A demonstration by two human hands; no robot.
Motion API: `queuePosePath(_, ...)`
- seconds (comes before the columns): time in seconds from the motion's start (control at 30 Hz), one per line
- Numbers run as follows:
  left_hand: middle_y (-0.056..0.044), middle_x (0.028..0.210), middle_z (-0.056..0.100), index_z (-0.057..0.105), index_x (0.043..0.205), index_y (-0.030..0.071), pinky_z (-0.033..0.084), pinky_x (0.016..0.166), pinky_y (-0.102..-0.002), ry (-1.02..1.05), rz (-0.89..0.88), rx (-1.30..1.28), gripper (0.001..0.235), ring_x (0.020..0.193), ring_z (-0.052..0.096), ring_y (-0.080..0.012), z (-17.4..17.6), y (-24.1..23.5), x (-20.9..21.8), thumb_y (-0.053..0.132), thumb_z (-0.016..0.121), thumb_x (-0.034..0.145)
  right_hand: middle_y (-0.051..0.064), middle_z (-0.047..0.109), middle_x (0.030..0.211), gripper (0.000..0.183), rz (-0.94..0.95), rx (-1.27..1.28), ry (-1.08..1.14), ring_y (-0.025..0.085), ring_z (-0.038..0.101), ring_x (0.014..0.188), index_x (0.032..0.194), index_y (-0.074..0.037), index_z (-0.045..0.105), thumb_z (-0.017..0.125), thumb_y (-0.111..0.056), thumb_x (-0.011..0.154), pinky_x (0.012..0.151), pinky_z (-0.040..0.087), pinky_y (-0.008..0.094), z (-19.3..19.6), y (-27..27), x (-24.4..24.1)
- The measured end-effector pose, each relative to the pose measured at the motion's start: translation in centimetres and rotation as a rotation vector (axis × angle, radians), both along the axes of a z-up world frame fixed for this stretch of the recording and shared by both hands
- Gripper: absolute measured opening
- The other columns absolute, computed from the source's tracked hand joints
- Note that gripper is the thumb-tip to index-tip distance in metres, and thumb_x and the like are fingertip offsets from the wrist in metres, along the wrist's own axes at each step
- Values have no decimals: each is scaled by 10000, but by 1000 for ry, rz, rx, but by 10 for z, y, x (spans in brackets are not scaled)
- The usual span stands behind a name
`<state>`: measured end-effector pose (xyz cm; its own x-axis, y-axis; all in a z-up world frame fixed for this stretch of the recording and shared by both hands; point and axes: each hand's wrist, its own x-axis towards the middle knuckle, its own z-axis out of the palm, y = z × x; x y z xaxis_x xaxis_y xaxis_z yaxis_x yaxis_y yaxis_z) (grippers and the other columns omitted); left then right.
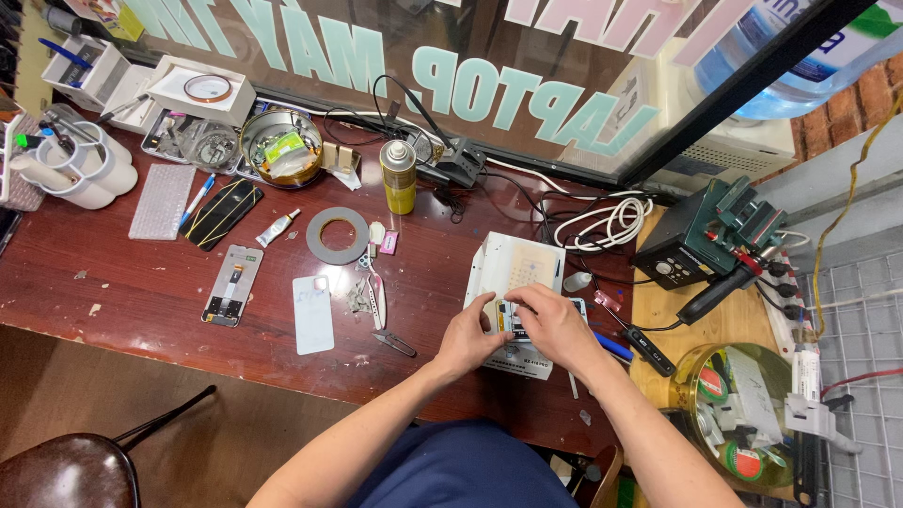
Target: The person disassembles a smartphone, removes the battery, and uses a screwdriver to adjust internal components. They handle the phone casing, battery, and various small parts on a cluttered workbench.
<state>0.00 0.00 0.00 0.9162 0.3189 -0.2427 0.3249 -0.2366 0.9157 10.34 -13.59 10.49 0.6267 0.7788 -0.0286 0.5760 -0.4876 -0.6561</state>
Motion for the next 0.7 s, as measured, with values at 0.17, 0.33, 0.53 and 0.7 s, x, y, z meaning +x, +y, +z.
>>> queuePosePath(0.17, -110, 816, 676, 599, 1383, 77, 560, 709, -357, -67, 71, -16, 593, 743, 679, -219, 4, -2, 6, 138, 749, 812, 142, 724, 1061, 242, -54, 41, -42, 324, 715, 960, 1114, -47, 707, 615, -41, 890, 831, 564, 389, -3, 2, 0)
queuePosePath(0.33, -100, 826, 699, 621, 1323, 65, 566, 713, -350, -80, 49, -52, 527, 741, 700, -207, -4, -5, 7, 120, 739, 812, 125, 734, 1041, 328, -51, 39, 93, 280, 734, 949, 1115, -54, 713, 566, 17, 830, 851, 571, 362, -6, 1, 5)
queuePosePath(0.53, -110, 817, 706, 616, 1320, 82, 561, 714, -354, -70, 41, -38, 520, 740, 699, -215, -10, -5, 5, 119, 750, 819, 115, 742, 1044, 278, -82, 46, 93, 264, 733, 927, 1092, -58, 723, 617, -14, 838, 816, 572, 353, -9, -1, 2)
queuePosePath(0.7, -102, 804, 698, 611, 1326, 96, 562, 694, -356, -46, 36, -70, 521, 717, 697, -214, -11, -5, 5, 120, 741, 822, 104, 754, 1015, 264, -149, 34, 66, 229, 747, 909, 1087, -67, 734, 603, -14, 864, 807, 579, 328, -12, 1, 4)
